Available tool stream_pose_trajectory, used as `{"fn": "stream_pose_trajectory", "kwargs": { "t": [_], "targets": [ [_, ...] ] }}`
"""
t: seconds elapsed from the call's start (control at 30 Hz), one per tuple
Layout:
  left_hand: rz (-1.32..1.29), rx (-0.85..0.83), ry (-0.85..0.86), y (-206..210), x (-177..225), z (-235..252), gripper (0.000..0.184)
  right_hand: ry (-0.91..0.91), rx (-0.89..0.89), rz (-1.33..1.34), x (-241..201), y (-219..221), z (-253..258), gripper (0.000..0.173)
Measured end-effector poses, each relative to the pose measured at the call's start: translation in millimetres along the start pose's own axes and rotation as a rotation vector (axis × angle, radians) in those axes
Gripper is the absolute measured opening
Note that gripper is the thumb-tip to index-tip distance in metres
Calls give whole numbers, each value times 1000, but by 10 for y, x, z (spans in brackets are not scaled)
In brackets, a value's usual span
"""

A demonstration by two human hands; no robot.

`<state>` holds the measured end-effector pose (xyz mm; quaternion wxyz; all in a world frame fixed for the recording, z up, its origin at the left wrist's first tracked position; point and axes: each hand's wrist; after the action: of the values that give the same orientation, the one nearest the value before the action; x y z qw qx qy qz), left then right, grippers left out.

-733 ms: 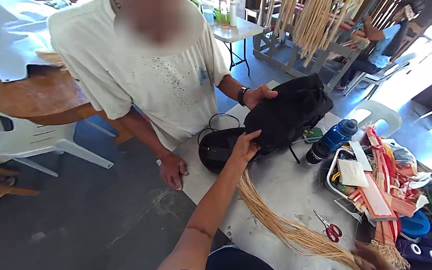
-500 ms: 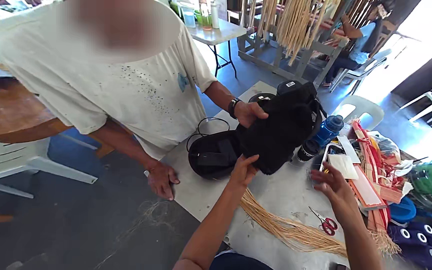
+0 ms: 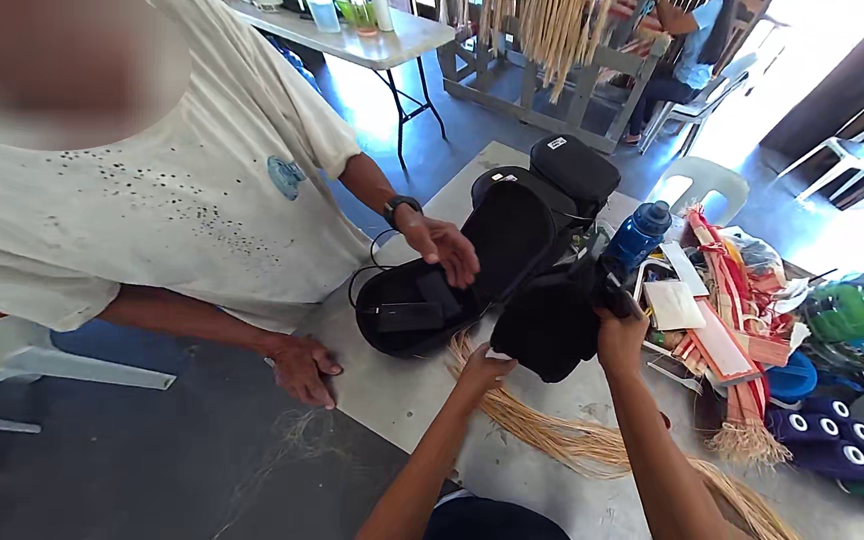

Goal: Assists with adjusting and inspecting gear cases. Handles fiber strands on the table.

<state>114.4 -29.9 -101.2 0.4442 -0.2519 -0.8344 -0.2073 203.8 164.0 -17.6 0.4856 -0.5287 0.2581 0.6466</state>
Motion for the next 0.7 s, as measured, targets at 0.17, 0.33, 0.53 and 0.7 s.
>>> {"fn": "stream_pose_trajectory", "kwargs": {
  "t": [0.17,0.33,0.53,0.7],
  "targets": [
    [-224,-289,-127,181,332,-562,83,-314,20,-139,324,-34,-311,17],
    [-907,-342,-378,442,486,-462,97,-409,-100,-167,629,-134,-659,25],
    [-929,-297,-455,559,436,-407,32,-443,-197,-224,775,-448,-968,31],
    [-661,-232,-184,526,388,-468,15,-316,-566,-220,623,-749,-969,66]
  ]
}}
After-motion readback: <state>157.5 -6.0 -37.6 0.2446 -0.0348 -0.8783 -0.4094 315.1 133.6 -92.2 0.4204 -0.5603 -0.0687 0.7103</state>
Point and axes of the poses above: each hand's wrist, its own z-axis towards the middle knuckle, its own y-axis out of the palm, x = y × z, and after that the axes turned 3 degrees about -z, right-handed
